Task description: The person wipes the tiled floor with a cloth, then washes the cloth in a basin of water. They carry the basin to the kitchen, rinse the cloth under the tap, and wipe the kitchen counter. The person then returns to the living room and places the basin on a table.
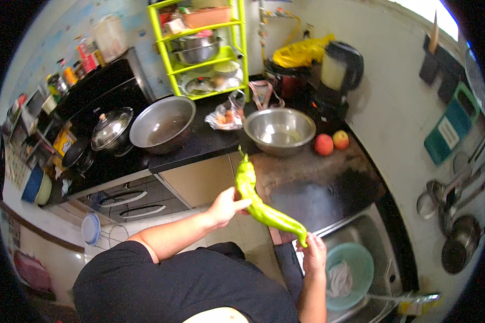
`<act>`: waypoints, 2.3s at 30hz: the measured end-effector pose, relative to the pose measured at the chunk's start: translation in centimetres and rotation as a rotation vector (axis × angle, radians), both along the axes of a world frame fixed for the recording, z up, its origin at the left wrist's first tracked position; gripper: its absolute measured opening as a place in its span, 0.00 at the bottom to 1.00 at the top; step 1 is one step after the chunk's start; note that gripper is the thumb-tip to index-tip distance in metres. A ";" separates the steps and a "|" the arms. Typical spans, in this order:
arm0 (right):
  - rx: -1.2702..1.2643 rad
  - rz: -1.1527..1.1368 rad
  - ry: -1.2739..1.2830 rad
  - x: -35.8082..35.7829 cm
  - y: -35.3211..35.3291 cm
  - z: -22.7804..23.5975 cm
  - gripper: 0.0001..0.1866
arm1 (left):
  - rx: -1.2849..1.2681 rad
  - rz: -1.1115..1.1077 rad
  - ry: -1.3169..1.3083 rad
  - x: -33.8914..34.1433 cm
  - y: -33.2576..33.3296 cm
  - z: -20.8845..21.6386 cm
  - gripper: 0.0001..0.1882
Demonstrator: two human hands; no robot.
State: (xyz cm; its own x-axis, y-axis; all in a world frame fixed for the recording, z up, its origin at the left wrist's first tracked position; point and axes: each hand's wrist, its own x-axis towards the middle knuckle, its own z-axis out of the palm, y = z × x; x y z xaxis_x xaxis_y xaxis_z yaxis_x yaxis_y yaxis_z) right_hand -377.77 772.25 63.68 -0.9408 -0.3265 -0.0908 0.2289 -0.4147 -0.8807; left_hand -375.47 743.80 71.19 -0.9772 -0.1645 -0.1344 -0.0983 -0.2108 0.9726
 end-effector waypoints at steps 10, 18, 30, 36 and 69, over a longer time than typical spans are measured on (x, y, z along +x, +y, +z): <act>-0.019 0.113 -0.215 -4.5 -4.8 1.0 0.13 | 0.388 0.482 0.142 -2.6 -11.8 1.8 0.16; 0.019 0.065 -0.332 -9.8 -14.5 -1.0 0.13 | 0.073 0.824 0.690 -16.8 -24.9 5.6 0.18; 0.066 -0.057 -0.243 -15.0 -27.5 2.6 0.13 | -1.253 0.747 0.786 -36.0 -36.3 11.3 0.19; 0.098 -0.311 -0.317 -11.2 -24.8 -0.3 0.13 | -1.560 0.706 0.722 -45.7 -38.9 10.1 0.19; 0.168 -0.629 -0.376 4.4 -10.4 -0.9 0.13 | -0.367 -0.995 0.468 -16.3 -2.7 -0.5 0.08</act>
